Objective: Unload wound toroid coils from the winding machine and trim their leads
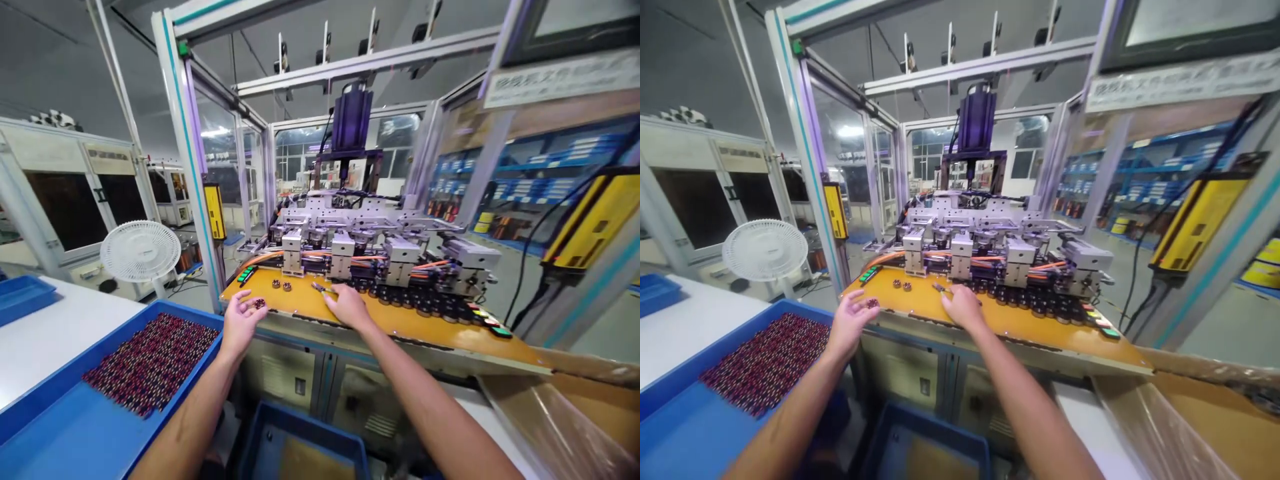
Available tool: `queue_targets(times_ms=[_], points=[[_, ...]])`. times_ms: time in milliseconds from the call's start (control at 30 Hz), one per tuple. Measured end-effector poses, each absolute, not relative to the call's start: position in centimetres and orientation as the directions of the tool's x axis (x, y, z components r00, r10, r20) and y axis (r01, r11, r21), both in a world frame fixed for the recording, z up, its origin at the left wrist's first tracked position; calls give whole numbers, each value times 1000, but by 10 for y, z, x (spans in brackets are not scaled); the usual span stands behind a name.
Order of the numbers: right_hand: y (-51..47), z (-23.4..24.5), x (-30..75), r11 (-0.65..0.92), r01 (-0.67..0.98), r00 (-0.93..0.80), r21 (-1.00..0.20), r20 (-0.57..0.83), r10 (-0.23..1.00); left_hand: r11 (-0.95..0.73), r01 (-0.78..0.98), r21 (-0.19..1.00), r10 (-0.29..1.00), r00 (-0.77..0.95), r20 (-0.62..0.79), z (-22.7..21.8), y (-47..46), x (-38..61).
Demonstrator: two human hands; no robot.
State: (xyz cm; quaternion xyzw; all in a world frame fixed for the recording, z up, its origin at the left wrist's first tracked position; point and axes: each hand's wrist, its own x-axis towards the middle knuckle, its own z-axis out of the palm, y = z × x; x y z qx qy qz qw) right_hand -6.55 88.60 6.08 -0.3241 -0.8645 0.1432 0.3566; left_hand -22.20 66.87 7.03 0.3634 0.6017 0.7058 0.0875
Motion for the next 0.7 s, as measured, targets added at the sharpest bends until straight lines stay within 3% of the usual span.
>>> queue_targets(times_ms=[100,167,267,333,433,567,633,700], points=[[860,72,-54,751,345,-483,-563,579,657,-359,310,880,573,-671,470,67,626,-190],[829,82,-38,744,248,-484,-620,586,650,-444,404,800,549,-583,599,63,600,-169],[769,100,-5,732,71,-597,-678,559,575,-556,554,620,486,-389,783,54,574,-148],[731,110,15,706,-25,-770,-707,464,438,-577,586,569,487,-313,815,48,566,-141],[694,111,28,635,53,-930,-770,193,312,-584,598,549,509,-256,822,41,562,-136],[685,91,28,396,226,-947,-890,-105,305,-590,605,534,518,-223,826,35,561,-132],[687,81,27,272,254,-940,-928,-171,294,-591,603,536,522,-220,824,33,561,-131],[688,76,27,238,211,-950,-948,-142,278,-591,600,539,527,-219,821,31,561,-130]])
